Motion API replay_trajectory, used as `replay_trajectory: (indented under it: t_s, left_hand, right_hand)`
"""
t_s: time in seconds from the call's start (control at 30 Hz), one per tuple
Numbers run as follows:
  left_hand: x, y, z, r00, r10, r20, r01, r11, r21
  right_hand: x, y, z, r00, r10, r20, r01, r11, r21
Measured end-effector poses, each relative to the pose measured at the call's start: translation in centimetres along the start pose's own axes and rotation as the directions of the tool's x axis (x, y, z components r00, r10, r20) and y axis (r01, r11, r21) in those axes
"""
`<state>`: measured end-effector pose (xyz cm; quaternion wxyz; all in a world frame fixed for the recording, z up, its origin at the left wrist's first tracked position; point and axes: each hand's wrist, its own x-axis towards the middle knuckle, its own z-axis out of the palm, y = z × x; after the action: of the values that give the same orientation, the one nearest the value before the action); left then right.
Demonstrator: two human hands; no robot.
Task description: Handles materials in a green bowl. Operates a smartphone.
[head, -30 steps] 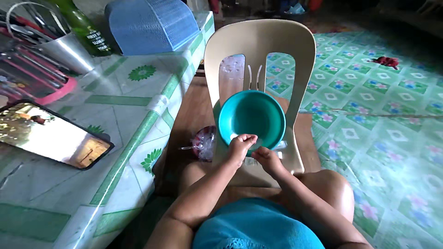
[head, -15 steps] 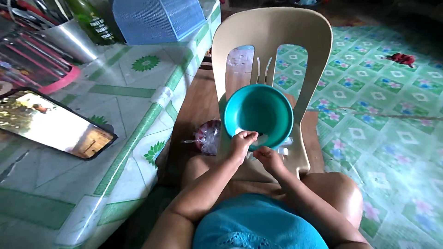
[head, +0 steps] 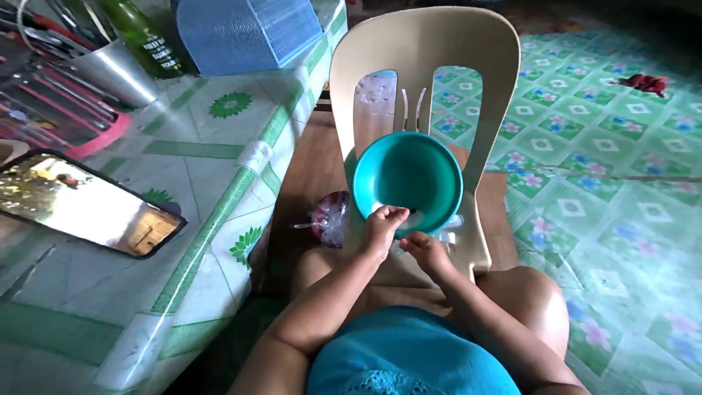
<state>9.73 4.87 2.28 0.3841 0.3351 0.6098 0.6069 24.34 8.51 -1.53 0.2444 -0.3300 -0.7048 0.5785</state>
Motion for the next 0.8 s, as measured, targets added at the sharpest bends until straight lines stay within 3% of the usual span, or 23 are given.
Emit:
replay_trajectory:
  t_s: [0.13, 0.27, 0.5, 0.8]
  left_hand:
    - [0.51, 0.18, -0.04, 0.983, -0.128, 0.129, 0.140, 0.986, -0.088]
    - [0.16, 0.42, 0.00, 0.934, -0.226, 0.276, 0.234, 0.972, 0.006]
    - [-0.10, -0.21, 0.45, 0.969, -0.230, 0.089, 0.229, 0.973, 0.019]
    - [-0.09, -0.39, 0.73, 0.976, -0.183, 0.117, 0.187, 0.982, -0.021]
  right_hand:
    - [0.07, 0.48, 0.12, 0.998, 0.053, -0.023, -0.049, 0.990, 0.134]
    - [0.03, 0.55, -0.37, 0.995, 0.098, -0.004, -0.095, 0.976, 0.196]
    - [0.03, 0.87, -0.64, 0.998, 0.049, 0.036, -0.053, 0.991, 0.123]
    - [-0.32, 0.99, -0.62, 0.994, 0.104, 0.022, -0.105, 0.992, 0.067]
